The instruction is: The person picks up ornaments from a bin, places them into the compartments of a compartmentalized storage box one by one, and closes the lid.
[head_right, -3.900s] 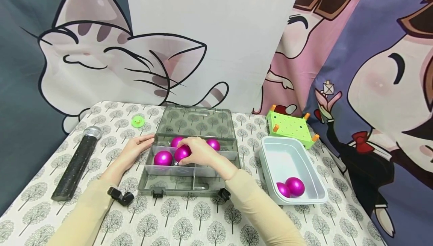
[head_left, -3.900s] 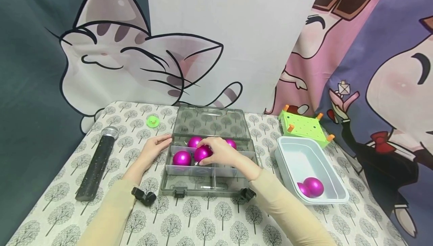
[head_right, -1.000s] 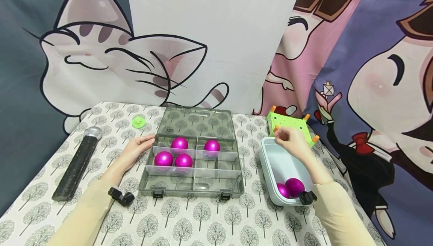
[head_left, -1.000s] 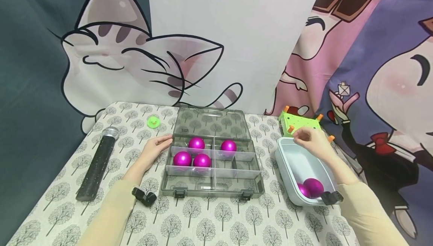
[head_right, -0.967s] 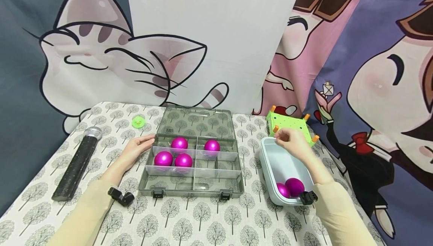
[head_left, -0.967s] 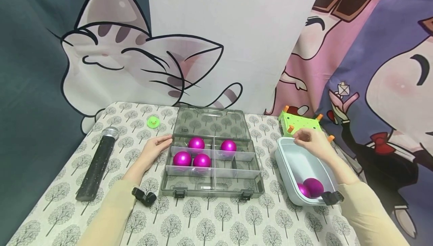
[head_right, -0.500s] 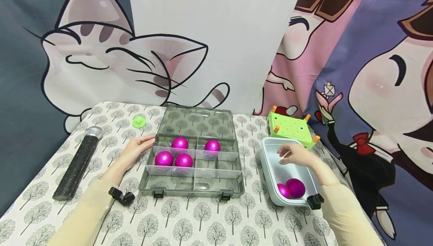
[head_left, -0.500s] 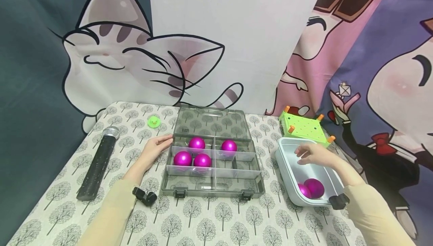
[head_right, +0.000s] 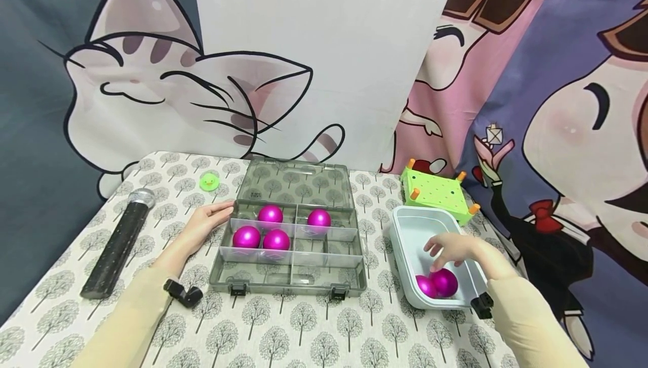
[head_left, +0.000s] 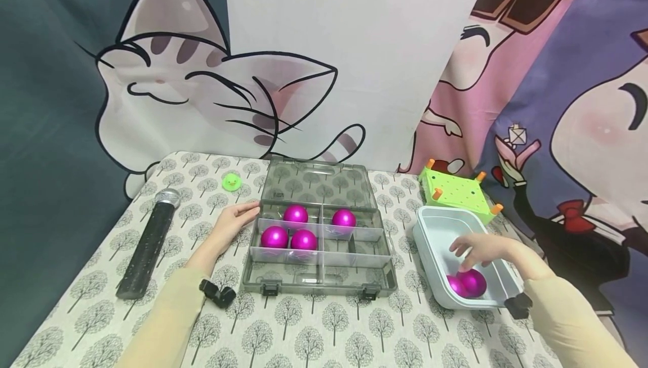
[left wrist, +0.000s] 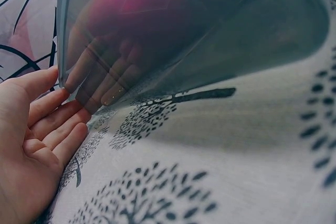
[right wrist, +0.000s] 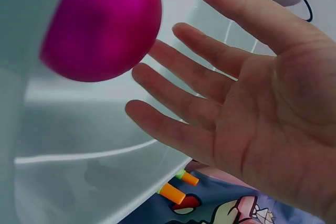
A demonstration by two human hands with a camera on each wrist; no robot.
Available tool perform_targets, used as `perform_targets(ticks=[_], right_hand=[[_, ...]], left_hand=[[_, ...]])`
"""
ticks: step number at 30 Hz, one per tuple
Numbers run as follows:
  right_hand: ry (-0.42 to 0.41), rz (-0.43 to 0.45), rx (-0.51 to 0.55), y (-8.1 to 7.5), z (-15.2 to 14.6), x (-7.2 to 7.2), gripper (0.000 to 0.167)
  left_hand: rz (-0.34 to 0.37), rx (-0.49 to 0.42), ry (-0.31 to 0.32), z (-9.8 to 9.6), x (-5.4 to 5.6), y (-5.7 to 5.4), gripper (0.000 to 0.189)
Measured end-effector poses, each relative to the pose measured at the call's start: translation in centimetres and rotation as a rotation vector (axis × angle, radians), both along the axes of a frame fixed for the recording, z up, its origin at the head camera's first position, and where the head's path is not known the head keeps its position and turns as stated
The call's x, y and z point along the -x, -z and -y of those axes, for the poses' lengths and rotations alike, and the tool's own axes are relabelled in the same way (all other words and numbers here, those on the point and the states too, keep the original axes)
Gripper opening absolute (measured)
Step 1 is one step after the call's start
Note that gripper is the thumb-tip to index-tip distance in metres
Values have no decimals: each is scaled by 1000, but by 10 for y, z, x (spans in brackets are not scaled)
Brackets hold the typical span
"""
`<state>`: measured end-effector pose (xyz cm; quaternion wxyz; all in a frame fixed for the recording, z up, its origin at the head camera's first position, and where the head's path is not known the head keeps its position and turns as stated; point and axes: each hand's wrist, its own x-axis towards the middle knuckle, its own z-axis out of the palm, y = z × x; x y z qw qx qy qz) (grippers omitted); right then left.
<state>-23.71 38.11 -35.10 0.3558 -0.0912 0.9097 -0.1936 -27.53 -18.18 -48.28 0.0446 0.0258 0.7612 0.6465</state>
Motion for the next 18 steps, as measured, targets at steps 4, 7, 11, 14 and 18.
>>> perform_targets(ticks=[4, 7, 11, 14, 18], right_hand=[[-3, 28, -46, 1, 0, 0, 55], [-21, 45, -56, 4, -1, 0, 54], [-11, 96, -64, 7, -2, 0, 53], [12, 139, -62, 9, -2, -1, 52], [21, 189, -71, 10, -2, -1, 52]], left_hand=[[-1, 4, -4, 0, -1, -1, 53], [-1, 1, -4, 0, 0, -1, 53], [6, 1, -2, -1, 2, 0, 53], [10, 0, -4, -1, 2, 1, 54], [9, -11, -5, -1, 2, 1, 54]])
